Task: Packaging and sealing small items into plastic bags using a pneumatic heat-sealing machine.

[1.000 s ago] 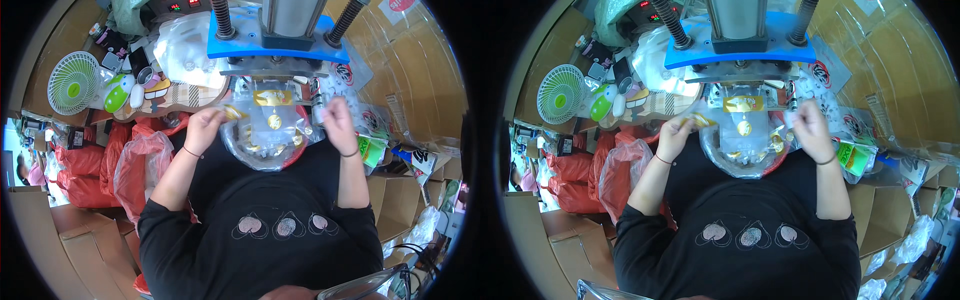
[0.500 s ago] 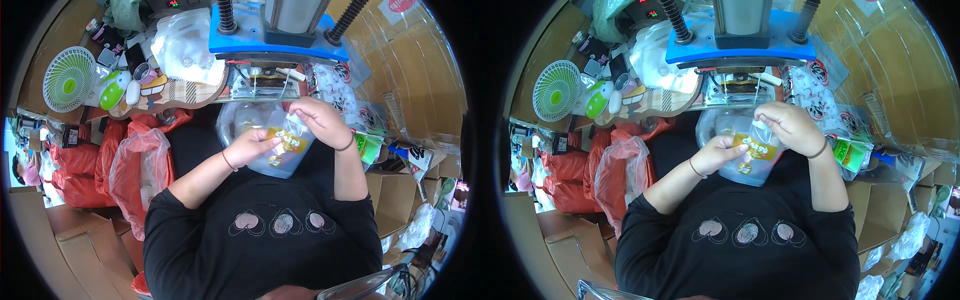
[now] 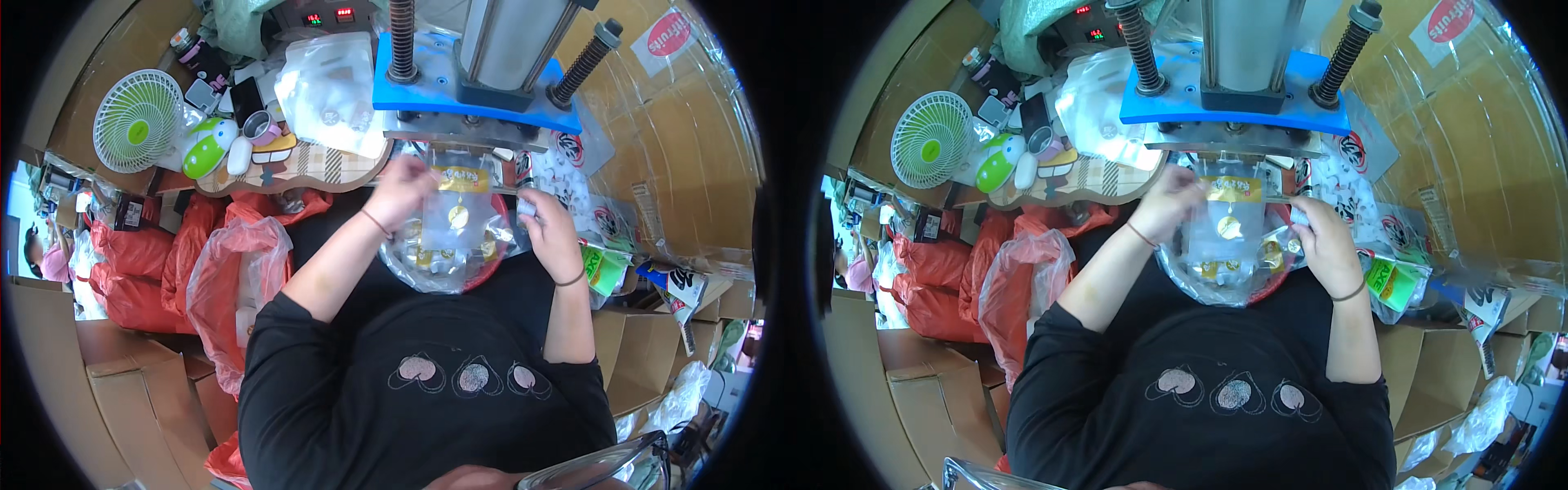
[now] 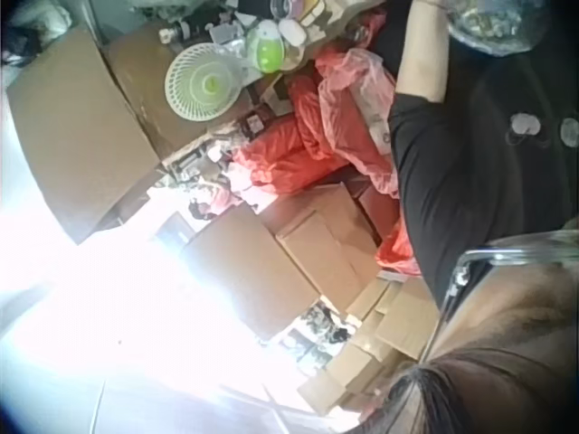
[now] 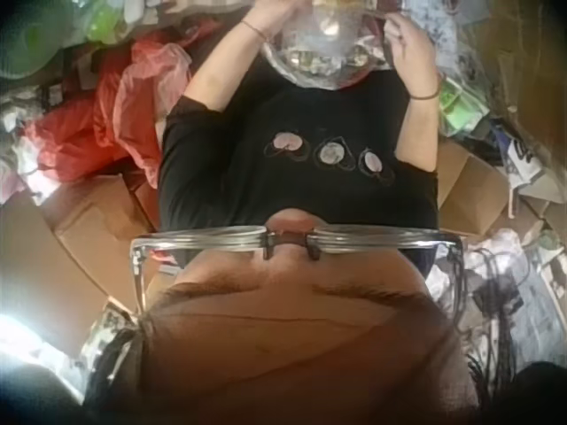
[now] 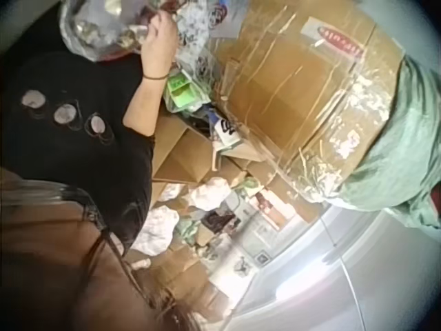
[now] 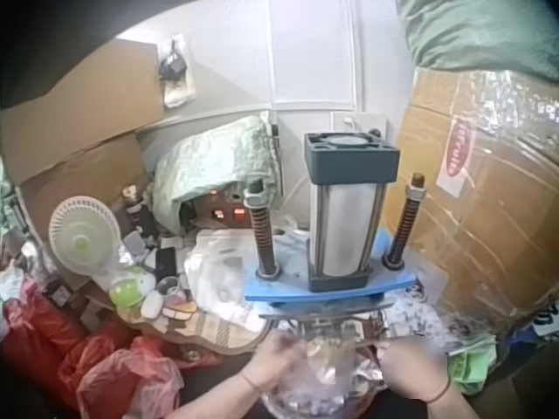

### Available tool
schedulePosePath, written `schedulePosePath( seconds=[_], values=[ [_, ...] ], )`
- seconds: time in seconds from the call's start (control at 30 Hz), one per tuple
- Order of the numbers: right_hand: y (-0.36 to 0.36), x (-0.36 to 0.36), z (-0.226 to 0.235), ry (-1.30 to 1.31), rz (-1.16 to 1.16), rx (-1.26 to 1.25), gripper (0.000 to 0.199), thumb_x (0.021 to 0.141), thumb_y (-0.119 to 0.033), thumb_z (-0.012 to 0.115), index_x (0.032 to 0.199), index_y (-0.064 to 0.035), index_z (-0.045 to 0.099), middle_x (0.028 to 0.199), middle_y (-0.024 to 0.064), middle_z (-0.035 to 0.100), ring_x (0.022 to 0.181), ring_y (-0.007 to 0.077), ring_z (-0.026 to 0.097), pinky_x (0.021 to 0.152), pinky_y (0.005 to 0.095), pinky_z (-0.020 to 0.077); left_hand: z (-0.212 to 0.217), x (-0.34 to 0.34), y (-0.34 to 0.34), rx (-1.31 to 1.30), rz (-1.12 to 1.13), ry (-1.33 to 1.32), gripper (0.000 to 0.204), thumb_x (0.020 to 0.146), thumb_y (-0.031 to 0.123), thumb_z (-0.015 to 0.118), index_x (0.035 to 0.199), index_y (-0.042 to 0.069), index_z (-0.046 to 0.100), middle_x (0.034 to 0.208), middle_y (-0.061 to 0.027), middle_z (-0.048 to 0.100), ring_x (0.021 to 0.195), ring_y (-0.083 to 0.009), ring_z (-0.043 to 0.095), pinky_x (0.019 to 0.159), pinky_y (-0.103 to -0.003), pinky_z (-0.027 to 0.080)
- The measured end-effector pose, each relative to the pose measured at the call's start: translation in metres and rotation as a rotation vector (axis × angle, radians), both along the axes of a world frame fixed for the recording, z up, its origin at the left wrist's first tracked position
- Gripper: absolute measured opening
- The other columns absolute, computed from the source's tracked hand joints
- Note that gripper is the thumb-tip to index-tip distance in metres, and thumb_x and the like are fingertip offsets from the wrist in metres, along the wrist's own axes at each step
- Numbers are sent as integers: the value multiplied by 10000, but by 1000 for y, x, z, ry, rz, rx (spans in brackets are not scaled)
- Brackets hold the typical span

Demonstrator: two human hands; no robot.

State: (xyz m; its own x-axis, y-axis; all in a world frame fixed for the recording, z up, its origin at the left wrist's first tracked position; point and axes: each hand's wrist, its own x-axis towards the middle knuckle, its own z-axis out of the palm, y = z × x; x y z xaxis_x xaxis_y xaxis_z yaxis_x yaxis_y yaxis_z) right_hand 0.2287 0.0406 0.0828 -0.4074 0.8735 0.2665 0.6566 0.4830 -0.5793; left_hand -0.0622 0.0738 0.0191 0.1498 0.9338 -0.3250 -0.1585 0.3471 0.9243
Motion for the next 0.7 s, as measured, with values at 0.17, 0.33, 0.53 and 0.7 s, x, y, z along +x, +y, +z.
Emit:
schedulePosePath(
  seconds=[0.17,0.33,0.53,0.7],
  values=[
    [8,10,3,69,-37,-63,296,823,-30,712,1107,7,637,1007,138,665,868,267,637,797,353,512,-14,-98,40,813,154,1632,700,895,440,670,1460,97,440,1513,-267,361,1428,-413,342,1130,-596,297],
    [7,0,6,171,-107,-94,187,877,-65,681,1046,3,637,939,126,647,811,260,611,743,361,494,-12,-83,-12,885,-226,1569,522,898,347,674,1367,148,561,1404,-140,532,1286,-315,511,1055,-503,402],
    [15,-26,-6,126,207,106,130,945,-123,604,1010,-16,639,879,127,633,819,318,592,765,395,476,-27,-54,-37,420,121,370,157,982,101,628,961,-11,736,804,-27,720,730,-67,629,685,-245,505],
    [19,-48,17,249,158,98,127,923,-125,658,997,-22,661,849,108,640,791,271,594,749,360,475,0,-13,-55,312,-173,421,136,922,113,732,879,-16,738,795,-3,690,727,-51,603,651,-223,497]
  ],
)
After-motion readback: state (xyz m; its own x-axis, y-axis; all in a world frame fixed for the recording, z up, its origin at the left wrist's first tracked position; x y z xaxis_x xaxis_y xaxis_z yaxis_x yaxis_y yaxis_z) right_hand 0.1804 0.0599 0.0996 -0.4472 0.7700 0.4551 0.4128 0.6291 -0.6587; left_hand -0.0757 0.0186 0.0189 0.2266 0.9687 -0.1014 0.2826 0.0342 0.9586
